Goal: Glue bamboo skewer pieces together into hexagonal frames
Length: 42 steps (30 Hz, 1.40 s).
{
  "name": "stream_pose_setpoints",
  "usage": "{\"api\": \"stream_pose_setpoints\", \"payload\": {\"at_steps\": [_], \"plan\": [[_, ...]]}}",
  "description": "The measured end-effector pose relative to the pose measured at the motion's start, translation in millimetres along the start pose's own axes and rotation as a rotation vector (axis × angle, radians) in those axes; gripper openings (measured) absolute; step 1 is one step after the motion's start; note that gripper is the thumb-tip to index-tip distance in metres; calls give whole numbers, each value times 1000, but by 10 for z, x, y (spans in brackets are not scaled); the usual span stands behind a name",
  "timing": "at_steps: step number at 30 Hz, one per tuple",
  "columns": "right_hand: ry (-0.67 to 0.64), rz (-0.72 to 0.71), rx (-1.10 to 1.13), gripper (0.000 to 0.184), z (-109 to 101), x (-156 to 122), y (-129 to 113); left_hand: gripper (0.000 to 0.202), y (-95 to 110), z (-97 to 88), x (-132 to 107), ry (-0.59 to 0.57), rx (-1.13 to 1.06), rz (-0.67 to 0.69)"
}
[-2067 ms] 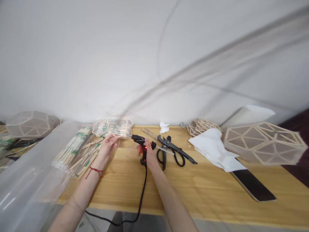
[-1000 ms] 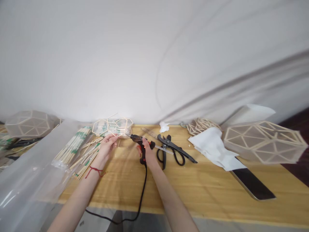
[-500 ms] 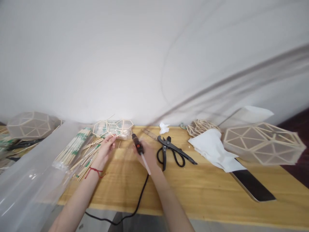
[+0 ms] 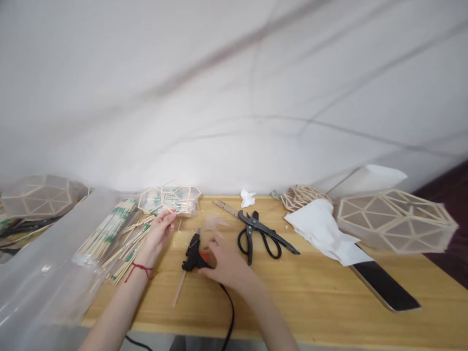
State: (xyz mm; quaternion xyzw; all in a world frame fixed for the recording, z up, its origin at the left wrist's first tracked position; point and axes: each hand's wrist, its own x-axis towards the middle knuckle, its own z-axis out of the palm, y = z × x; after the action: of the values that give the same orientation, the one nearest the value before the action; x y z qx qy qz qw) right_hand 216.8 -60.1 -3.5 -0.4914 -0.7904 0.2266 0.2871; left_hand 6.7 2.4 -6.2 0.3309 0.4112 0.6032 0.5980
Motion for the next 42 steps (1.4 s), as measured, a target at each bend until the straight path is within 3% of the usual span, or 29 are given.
{"api": "stream_pose_setpoints", "payload": {"at_steps": [1, 3, 5, 8, 11, 18, 26, 42], "plan": [[-39, 20, 74, 29, -103, 59, 13, 27, -1, 0, -2, -6, 23, -3], [63, 87, 202, 21, -273, 231, 57, 27, -8, 2, -5, -30, 71, -7], [203, 164, 384, 27, -337, 432, 127, 26, -23, 6, -8, -61, 127, -15], [210, 209, 697, 35, -232, 662, 252, 28, -51, 16, -18, -96, 210, -29], [210, 267, 871, 37, -57, 731, 341, 31, -68, 36, -33, -118, 268, -25], [217, 292, 966, 30, 30, 678, 348, 30, -50, 97, -77, -163, 316, -29], [296, 326, 1027, 34, 52, 686, 416, 32, -29, 115, -84, -146, 340, -33], [229, 315, 977, 36, 42, 641, 380, 35, -13, 157, -111, -107, 338, 10]]}}
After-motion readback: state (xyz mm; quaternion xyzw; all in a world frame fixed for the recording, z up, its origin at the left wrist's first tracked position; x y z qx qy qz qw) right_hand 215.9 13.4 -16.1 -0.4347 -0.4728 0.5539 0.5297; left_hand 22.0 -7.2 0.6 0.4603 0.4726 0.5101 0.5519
